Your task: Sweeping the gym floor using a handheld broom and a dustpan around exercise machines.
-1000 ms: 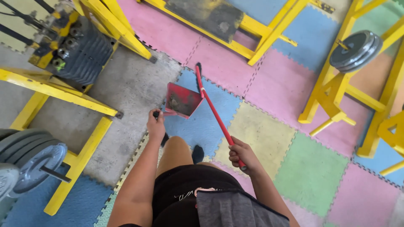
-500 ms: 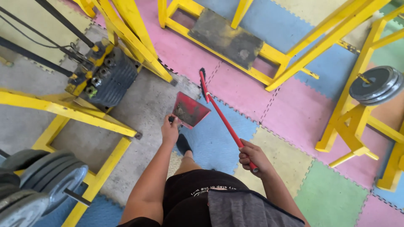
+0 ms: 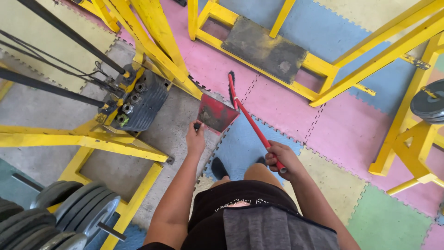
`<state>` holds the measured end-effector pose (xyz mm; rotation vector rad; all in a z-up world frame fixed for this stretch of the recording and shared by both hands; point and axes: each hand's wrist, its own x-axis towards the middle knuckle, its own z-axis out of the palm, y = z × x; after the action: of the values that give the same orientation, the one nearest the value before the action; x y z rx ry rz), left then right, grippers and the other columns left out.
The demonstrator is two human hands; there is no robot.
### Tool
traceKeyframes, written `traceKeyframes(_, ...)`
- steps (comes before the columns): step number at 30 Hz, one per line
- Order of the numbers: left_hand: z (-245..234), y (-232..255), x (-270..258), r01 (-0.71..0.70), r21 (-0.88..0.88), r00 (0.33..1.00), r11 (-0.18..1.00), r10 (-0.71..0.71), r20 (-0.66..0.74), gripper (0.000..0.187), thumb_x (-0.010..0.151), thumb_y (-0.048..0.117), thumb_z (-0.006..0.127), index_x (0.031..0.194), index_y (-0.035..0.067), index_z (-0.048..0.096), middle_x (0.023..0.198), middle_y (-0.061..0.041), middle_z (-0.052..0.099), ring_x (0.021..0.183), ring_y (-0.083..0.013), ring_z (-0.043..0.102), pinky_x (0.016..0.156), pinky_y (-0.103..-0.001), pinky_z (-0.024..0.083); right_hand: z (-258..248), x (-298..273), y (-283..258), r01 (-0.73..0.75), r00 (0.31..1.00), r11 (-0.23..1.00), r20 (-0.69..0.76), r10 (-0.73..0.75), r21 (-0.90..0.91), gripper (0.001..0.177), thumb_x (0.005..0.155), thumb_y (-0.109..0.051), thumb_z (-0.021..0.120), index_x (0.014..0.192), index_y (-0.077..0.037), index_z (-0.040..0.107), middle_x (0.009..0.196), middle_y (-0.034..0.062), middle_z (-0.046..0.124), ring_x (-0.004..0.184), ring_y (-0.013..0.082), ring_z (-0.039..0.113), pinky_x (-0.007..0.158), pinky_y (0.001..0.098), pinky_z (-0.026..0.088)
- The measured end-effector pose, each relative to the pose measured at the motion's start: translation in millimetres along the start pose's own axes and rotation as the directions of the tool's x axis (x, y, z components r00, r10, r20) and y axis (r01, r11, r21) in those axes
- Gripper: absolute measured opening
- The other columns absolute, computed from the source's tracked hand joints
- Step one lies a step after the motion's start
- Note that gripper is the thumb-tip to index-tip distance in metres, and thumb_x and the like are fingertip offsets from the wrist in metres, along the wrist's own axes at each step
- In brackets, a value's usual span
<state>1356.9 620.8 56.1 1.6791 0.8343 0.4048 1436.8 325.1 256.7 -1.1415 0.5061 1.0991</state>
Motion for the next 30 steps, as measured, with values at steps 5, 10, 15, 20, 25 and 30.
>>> traceKeyframes(5, 13.0, 23.6, 24.7, -0.034, -0.016, 0.998, 0.999, 0.033, -0.049, 0.015, 0.1, 0.018, 0.066, 0.11, 0.008, 0.061, 0.089, -0.009, 0.07, 0.078, -0.0174, 0.064, 0.072, -0.034, 0.052, -4.1, 25.2, -30.6, -0.004, 0.999, 1.0, 0.032, 0.003, 0.014, 0.035, 0.095, -0.011, 0.05, 0.13, -0.009, 0.049, 0.07, -0.0026, 0.046, 0.051, 0.0024, 0.042, 0.04, 0.0193, 0.029)
traceKeyframes(10, 43.5, 34.6, 58.5, -0.01, 0.007, 0.997, 1.0, 0.01, -0.081, 0.014, 0.101, 0.019, 0.065, 0.109, 0.009, 0.061, 0.089, -0.008, 0.071, 0.077, -0.0171, 0.064, 0.074, -0.034, 0.052, -2.4, 53.5, -83.5, -0.017, 1.0, 0.999, 0.025, 0.018, -0.052, 0.025, 0.095, -0.009, 0.05, 0.12, -0.012, 0.05, 0.07, -0.0025, 0.045, 0.05, 0.0029, 0.042, 0.039, 0.0204, 0.029)
traceKeyframes(15, 90.0, 47.5, 95.2, 0.093, 0.031, 0.986, 0.995, -0.087, -0.14, 0.017, 0.1, 0.021, 0.064, 0.113, 0.01, 0.061, 0.085, -0.011, 0.067, 0.075, -0.0219, 0.064, 0.071, -0.037, 0.052, -14.7, 90.0, -155.8, -0.04, 0.996, 0.99, 0.07, 0.05, -0.134, 0.018, 0.095, -0.009, 0.05, 0.112, -0.014, 0.048, 0.071, -0.0014, 0.046, 0.05, 0.0039, 0.043, 0.039, 0.0214, 0.03)
traceKeyframes(20, 140.4, 63.6, 145.0, -0.003, 0.032, 0.971, 0.999, 0.011, -0.239, 0.018, 0.102, 0.02, 0.064, 0.115, 0.009, 0.06, 0.091, -0.01, 0.069, 0.081, -0.0217, 0.066, 0.074, -0.037, 0.053, -16.2, 120.5, -241.5, -0.032, 0.989, 0.97, 0.131, 0.065, -0.24, 0.018, 0.094, -0.007, 0.05, 0.112, -0.011, 0.051, 0.072, -0.0003, 0.048, 0.05, 0.0045, 0.043, 0.038, 0.0218, 0.031)
traceKeyframes(25, 175.3, 76.1, 188.7, -0.059, -0.043, 0.966, 0.997, 0.046, -0.256, 0.02, 0.103, 0.02, 0.062, 0.118, 0.008, 0.058, 0.095, -0.011, 0.068, 0.084, -0.0228, 0.067, 0.077, -0.037, 0.054, -12.1, 147.5, -303.9, -0.12, 0.984, 0.96, 0.097, 0.148, -0.253, 0.017, 0.093, -0.007, 0.049, 0.106, -0.015, 0.054, 0.071, 0.0003, 0.048, 0.05, 0.0056, 0.044, 0.039, 0.0214, 0.031)
traceKeyframes(30, 193.3, 94.3, 223.9, -0.107, 0.018, 0.954, 0.994, 0.107, -0.281, 0.019, 0.103, 0.018, 0.064, 0.117, 0.007, 0.058, 0.093, -0.012, 0.071, 0.085, -0.0235, 0.07, 0.078, -0.038, 0.054, -4.8, 177.0, -337.8, -0.062, 0.947, 0.964, 0.289, 0.138, -0.257, 0.014, 0.094, -0.005, 0.052, 0.086, -0.012, 0.043, 0.072, 0.0013, 0.047, 0.053, 0.0067, 0.046, 0.041, 0.024, 0.033)
